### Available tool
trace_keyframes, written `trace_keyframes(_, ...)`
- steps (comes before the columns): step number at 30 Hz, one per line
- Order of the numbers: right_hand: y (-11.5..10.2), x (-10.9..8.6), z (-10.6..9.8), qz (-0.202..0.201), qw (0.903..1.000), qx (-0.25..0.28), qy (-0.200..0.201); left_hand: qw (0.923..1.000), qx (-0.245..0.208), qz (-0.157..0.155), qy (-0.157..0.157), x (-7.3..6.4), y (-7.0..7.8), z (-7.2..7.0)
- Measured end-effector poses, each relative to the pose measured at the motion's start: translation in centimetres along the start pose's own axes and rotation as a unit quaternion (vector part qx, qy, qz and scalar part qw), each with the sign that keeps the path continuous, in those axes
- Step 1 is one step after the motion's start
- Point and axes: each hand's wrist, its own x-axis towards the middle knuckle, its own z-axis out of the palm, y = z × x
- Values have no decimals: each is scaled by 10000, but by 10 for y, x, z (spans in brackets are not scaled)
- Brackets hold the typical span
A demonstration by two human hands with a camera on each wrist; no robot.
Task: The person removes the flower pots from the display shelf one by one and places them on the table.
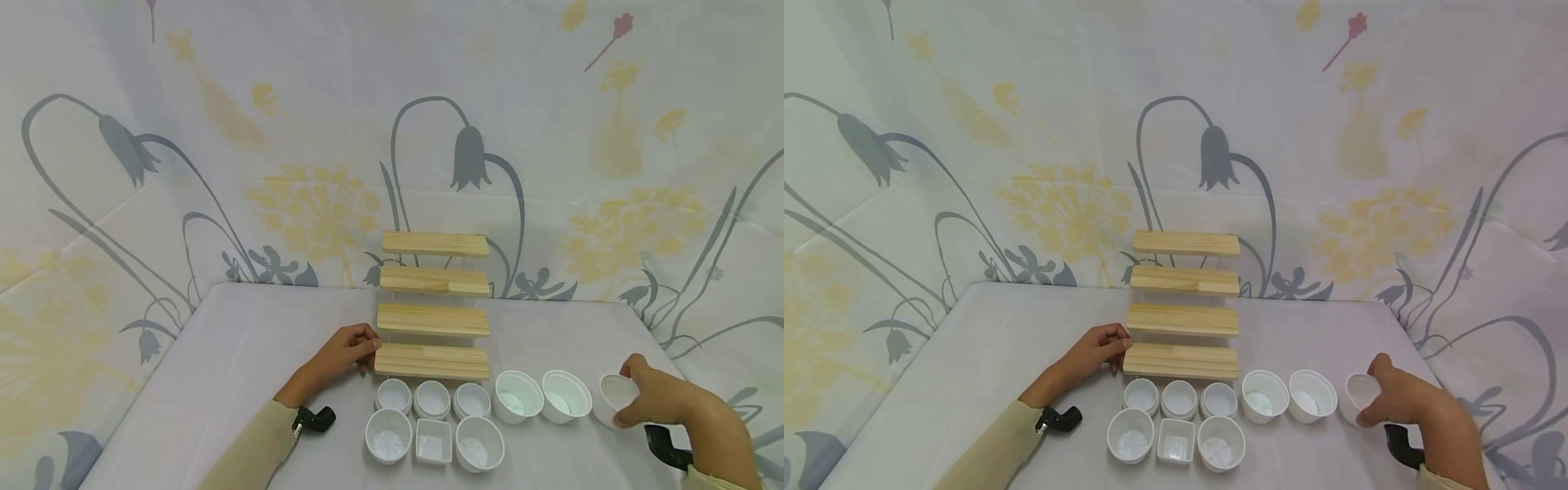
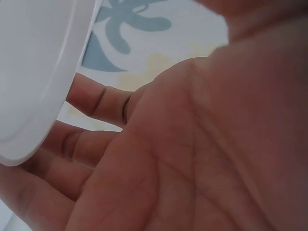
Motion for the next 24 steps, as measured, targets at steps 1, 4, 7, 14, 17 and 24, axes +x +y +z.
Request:
trace_keyframes(1,0,0,0,-10,10000,8,-8,10000,9,-5,10,0,0,0)
trace_keyframes(4,-1,1,2,-20,10000,42,-24,10000,38,-28,21,0,-1,0)
trace_keyframes(7,-1,1,2,-44,10000,55,-12,10000,60,-14,20,0,-1,0)
trace_keyframes(14,-1,2,3,-13,10000,40,-63,10000,46,27,15,0,-1,0)
trace_keyframes(17,-1,2,3,-14,10000,49,-67,10000,60,16,27,1,-1,0)
trace_keyframes(24,0,3,4,33,9999,48,-130,10000,42,7,18,1,-1,1)
